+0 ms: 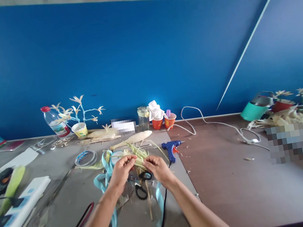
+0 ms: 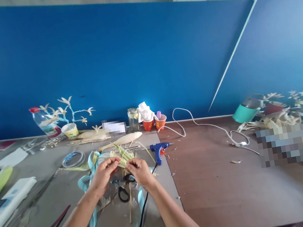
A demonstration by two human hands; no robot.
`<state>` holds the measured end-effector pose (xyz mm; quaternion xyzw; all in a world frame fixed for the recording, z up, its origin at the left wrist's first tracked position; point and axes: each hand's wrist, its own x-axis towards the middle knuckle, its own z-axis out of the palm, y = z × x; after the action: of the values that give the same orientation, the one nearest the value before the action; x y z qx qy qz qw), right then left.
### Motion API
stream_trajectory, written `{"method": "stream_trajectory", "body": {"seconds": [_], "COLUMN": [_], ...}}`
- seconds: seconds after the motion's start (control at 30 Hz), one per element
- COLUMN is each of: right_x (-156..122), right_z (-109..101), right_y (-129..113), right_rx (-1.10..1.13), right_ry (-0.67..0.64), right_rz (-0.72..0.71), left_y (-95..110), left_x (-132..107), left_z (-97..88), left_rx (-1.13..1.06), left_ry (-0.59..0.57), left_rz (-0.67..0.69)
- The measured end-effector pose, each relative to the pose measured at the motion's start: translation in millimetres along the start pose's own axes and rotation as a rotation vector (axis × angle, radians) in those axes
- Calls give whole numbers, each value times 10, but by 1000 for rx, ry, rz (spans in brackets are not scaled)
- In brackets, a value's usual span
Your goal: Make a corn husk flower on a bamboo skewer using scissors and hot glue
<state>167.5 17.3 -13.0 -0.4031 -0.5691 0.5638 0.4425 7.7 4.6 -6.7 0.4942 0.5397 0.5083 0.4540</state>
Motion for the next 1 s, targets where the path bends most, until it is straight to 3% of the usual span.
{"method": "stream_trajectory", "body": {"seconds": [0.23, 0.3, 0.33, 0.4, 0.47, 0.57, 0.67, 0.8, 1.0], "right_x": [7, 13, 17, 26, 30, 23, 8, -2, 3], "right_z": [-28, -35, -37, -39, -38, -32, -28, -31, -24], "right_y": [17, 25, 30, 39, 45, 48, 46, 49, 62], "right_rx": [-32, -5, 12, 44, 58, 49, 19, -26, -43], "right_ry": [34, 43, 46, 48, 47, 54, 70, 87, 81], "right_rz": [-32, -27, -22, -8, -7, -33, -53, -34, -22], "left_y": [155, 180, 191, 211, 224, 195, 86, -94, -201], "left_x": [3, 68, 118, 241, 365, 484, 509, 506, 551], "left_z": [-11, -92, -174, -428, -758, -1237, -1566, -1808, -1983], "left_rx": [250, 332, 403, 645, 899, 1030, 1133, 1200, 1276], "left_ry": [16, 28, 63, 261, 451, 564, 570, 548, 508], "left_rz": [98, 130, 146, 172, 88, -59, -241, -453, -483]}}
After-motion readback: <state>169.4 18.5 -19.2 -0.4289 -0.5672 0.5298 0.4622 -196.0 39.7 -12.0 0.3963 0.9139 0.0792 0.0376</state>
